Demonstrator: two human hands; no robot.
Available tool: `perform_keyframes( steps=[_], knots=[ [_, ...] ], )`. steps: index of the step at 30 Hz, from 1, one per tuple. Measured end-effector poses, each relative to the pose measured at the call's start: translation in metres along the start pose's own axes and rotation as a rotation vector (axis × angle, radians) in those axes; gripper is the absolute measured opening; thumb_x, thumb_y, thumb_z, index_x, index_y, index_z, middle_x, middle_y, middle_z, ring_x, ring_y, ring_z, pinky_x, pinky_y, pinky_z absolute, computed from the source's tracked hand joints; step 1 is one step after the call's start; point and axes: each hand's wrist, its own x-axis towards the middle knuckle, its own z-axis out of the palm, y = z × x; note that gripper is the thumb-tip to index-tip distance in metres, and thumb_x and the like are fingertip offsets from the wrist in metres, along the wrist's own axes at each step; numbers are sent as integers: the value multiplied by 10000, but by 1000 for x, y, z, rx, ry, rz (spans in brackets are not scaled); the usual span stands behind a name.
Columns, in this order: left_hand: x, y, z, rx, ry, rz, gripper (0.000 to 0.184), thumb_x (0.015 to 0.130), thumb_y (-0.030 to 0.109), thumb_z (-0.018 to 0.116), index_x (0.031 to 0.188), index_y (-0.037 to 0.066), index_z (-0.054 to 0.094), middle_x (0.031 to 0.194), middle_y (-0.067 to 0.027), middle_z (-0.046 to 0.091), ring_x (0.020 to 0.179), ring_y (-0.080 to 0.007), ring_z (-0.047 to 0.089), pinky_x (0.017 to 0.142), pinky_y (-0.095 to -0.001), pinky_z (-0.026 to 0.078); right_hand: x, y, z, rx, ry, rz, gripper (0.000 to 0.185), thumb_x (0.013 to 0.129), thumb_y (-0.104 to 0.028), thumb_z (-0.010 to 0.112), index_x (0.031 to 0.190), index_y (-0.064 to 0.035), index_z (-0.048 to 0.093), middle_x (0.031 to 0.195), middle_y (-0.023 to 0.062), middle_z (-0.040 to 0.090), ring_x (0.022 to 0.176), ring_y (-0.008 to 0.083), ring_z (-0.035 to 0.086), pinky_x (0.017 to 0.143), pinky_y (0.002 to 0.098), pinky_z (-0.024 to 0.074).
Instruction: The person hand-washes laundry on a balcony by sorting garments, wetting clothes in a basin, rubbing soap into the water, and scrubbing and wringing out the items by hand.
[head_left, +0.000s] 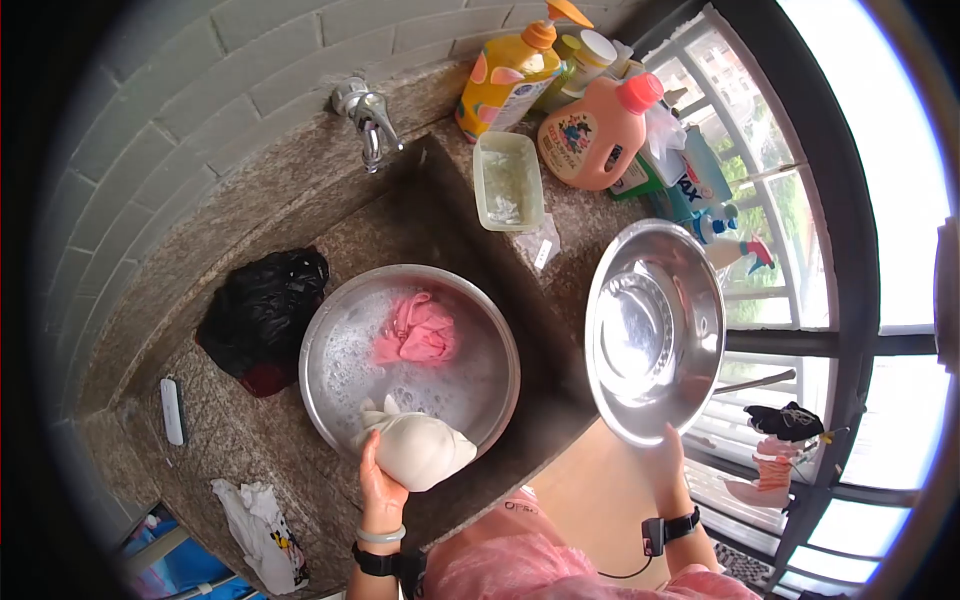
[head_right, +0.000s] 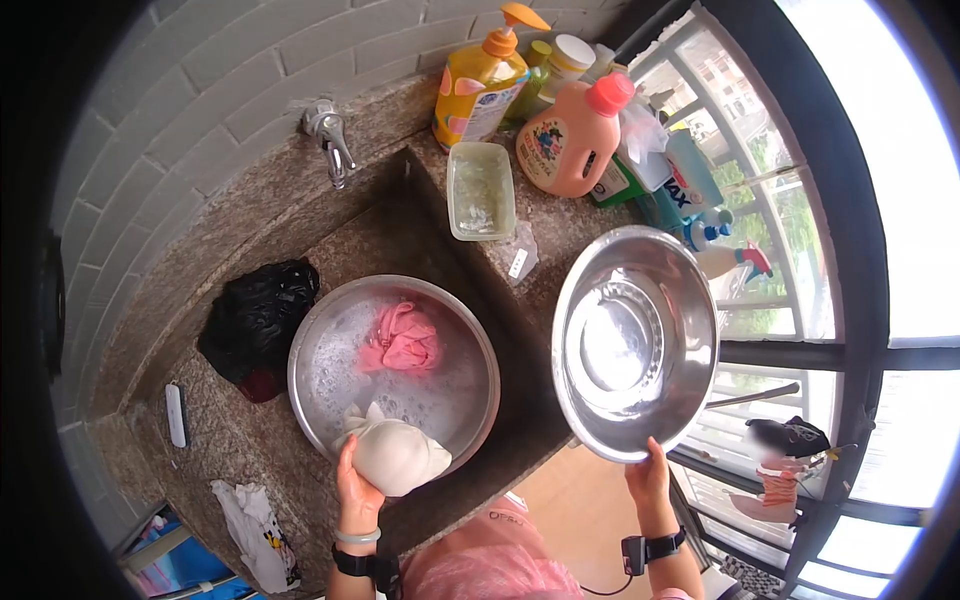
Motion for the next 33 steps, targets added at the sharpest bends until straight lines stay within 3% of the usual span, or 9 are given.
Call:
perform_keyframes(
  steps=[2,5,8,16,19,22,28,31,33],
  knots=[
    [1,-3,-3,6,19,-16,459,848,358,515,1162,23,504,1128,-115,561,1053,-267,542,906,-422,440,29,28,-66,30,-339,-50,236,879,-237,564,1090,-136,534,1113,-8,580,945,153,585,813,261,471],
    [-1,-2,-4,-30,15,-3,427,843,342,539,1138,34,519,1110,-107,565,1032,-252,546,895,-405,439,-31,68,53,-116,-564,253,399,891,-263,548,1244,-127,425,1216,62,497,1055,188,522,879,317,442],
    [2,-2,0,-61,8,6,411,864,351,517,1139,46,521,1104,-101,568,1030,-247,545,888,-401,440,-46,119,136,-894,-917,256,584,887,-229,564,1372,-106,262,1252,118,464,1147,203,464,942,378,400],
    [38,14,-27,229,83,259,390,886,336,544,1131,36,499,1075,-106,550,995,-194,527,861,-357,424,7,250,249,-1166,-1087,45,470,805,-262,668,1193,-81,475,1142,116,537,1011,223,559,816,326,454],
    [66,31,-66,1439,242,641,362,831,137,618,1094,-9,417,1049,-182,505,940,-289,541,765,-405,441,18,279,259,-1549,-1003,-460,465,730,-288,699,1148,-202,513,973,120,527,904,312,560,783,373,460],
    [79,30,-56,1765,292,825,403,783,108,617,1096,-25,401,957,-226,517,893,-408,518,784,-437,431,29,312,254,-1912,-932,-699,551,703,-341,716,1183,-214,477,1058,116,497,963,302,542,804,408,458],
    [126,9,-84,1701,239,500,337,777,43,558,1056,-36,385,1023,-323,468,837,-468,540,708,-490,454,56,339,233,-2037,-916,-453,635,676,-339,729,1211,-203,415,1102,141,482,974,345,532,767,455,464],
    [134,-2,-89,1719,275,507,415,823,197,571,1108,-40,385,1055,-300,485,888,-412,556,678,-448,471,63,340,223,-1925,-908,-498,535,720,-257,692,1175,-148,433,1036,172,516,905,352,558,723,450,470],
    [156,-22,-118,1137,265,661,489,838,352,590,1160,8,461,1005,-142,566,903,-294,570,703,-408,484,50,337,221,-1791,-947,-560,475,744,-210,667,1152,-114,444,991,183,535,858,352,575,693,444,476]
  ],
)
